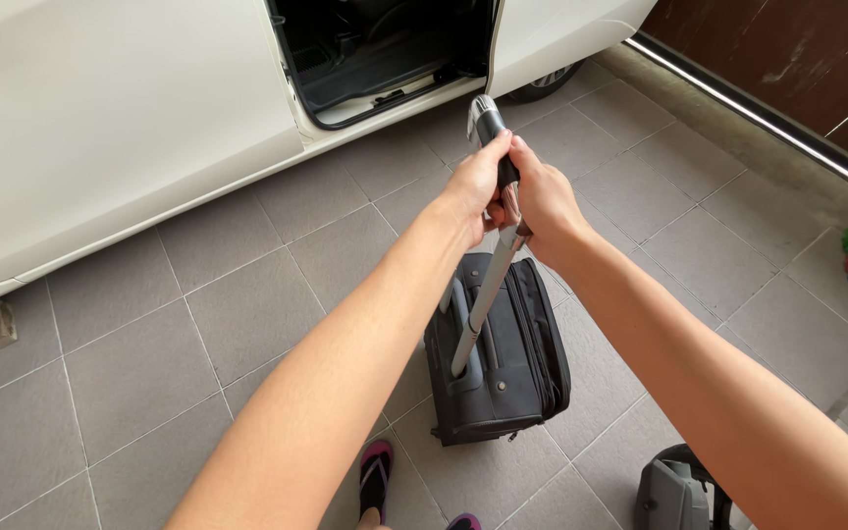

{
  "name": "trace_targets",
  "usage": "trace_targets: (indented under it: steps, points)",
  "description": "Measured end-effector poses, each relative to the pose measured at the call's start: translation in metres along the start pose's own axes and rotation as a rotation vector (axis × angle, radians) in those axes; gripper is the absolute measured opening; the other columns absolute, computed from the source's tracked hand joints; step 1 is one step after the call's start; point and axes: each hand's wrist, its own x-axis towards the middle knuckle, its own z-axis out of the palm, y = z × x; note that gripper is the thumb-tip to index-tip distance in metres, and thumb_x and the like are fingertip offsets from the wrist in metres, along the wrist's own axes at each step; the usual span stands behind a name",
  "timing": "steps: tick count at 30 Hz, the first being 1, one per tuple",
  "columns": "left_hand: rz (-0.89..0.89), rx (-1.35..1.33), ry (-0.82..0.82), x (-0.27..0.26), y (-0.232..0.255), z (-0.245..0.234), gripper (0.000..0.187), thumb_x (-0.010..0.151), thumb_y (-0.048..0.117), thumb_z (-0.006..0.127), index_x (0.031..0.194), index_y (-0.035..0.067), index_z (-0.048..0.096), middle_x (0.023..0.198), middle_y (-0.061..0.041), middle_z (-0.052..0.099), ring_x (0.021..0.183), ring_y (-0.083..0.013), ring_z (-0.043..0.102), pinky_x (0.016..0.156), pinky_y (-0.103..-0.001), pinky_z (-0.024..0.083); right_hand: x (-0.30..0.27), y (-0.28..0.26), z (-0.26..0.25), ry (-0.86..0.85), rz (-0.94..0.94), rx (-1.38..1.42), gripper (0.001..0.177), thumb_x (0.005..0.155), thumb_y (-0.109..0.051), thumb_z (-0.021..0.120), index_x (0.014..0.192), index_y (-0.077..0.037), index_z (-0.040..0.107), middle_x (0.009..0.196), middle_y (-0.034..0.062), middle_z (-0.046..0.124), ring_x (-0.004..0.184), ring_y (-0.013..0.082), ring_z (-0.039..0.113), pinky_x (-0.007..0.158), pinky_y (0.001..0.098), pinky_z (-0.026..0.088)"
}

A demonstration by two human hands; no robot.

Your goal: The person retrieves a black rolling suitcase from inside the house, extends its handle, and wheels it out to a white car parked in the garage. They then lift the suitcase and place it into the back seat of the car.

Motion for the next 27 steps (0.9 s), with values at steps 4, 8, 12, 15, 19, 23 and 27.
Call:
trace_targets:
  steps: [4, 8, 12, 15, 19, 23, 27]
  points:
    - [0.009, -0.073, -0.022, 0.009, 0.006, -0.003, 0.041, 0.098, 0.052, 0.056, 0.085, 0.013, 0.053, 0.057, 0.001, 0.049, 0.041, -0.0104, 0.046, 0.04, -0.026, 0.039, 0.014, -0.003, -0.003, -0.039, -0.06, -0.03, 0.049, 0.104, -0.049, 0.047, 0.092, -0.005, 0.065, 0.074, 0.0034, 0.062, 0.057, 0.0119, 0.052, 0.045, 0.0315, 0.038]
    - [0.025, -0.059, -0.078, 0.02, 0.012, -0.007, 0.044, 0.098, 0.053, 0.054, 0.084, 0.012, 0.052, 0.058, -0.001, 0.05, 0.042, -0.0118, 0.048, 0.042, -0.028, 0.041, 0.029, -0.004, -0.001, -0.062, -0.096, -0.026, 0.05, 0.105, -0.048, 0.046, 0.092, -0.004, 0.065, 0.072, 0.0042, 0.061, 0.054, 0.0121, 0.052, 0.044, 0.0307, 0.038]
    - [0.033, 0.015, -0.049, 0.038, 0.02, -0.017, 0.043, 0.098, 0.055, 0.054, 0.086, 0.014, 0.056, 0.059, 0.003, 0.048, 0.045, -0.0104, 0.049, 0.049, -0.03, 0.046, 0.05, -0.007, 0.004, -0.04, -0.067, -0.077, 0.052, 0.104, -0.05, 0.044, 0.089, -0.003, 0.063, 0.068, 0.0052, 0.059, 0.049, 0.0139, 0.05, 0.039, 0.0324, 0.034]
    - [0.003, 0.06, -0.092, 0.056, 0.032, -0.02, 0.051, 0.098, 0.058, 0.051, 0.08, 0.01, 0.053, 0.056, -0.004, 0.05, 0.041, -0.0174, 0.046, 0.049, -0.033, 0.049, 0.068, -0.013, 0.006, -0.057, -0.087, -0.059, 0.055, 0.107, -0.05, 0.044, 0.089, -0.002, 0.062, 0.068, 0.0055, 0.057, 0.049, 0.0133, 0.05, 0.04, 0.0312, 0.034]
    - [-0.023, 0.065, -0.126, 0.08, 0.05, -0.023, 0.044, 0.099, 0.054, 0.051, 0.085, 0.013, 0.056, 0.059, -0.002, 0.05, 0.045, -0.0155, 0.046, 0.048, -0.032, 0.043, 0.094, -0.021, 0.008, 0.005, -0.073, -0.117, 0.054, 0.104, -0.05, 0.043, 0.09, -0.003, 0.065, 0.069, 0.0044, 0.059, 0.052, 0.0118, 0.05, 0.042, 0.0318, 0.037]
    - [-0.026, 0.117, -0.126, 0.102, 0.066, -0.037, 0.044, 0.099, 0.054, 0.049, 0.083, 0.012, 0.055, 0.058, -0.003, 0.052, 0.044, -0.0155, 0.047, 0.049, -0.033, 0.042, 0.123, -0.022, 0.02, 0.025, -0.079, -0.108, 0.054, 0.104, -0.051, 0.044, 0.089, -0.004, 0.066, 0.07, 0.0039, 0.06, 0.055, 0.0108, 0.051, 0.046, 0.0304, 0.04]
    - [-0.052, 0.134, -0.118, 0.127, 0.081, -0.051, 0.047, 0.099, 0.054, 0.048, 0.081, 0.012, 0.055, 0.054, -0.003, 0.05, 0.041, -0.0181, 0.046, 0.05, -0.034, 0.045, 0.152, -0.025, 0.033, 0.07, -0.084, -0.187, 0.061, 0.103, -0.055, 0.044, 0.083, -0.002, 0.067, 0.066, 0.0053, 0.06, 0.053, 0.0122, 0.052, 0.046, 0.0302, 0.041]
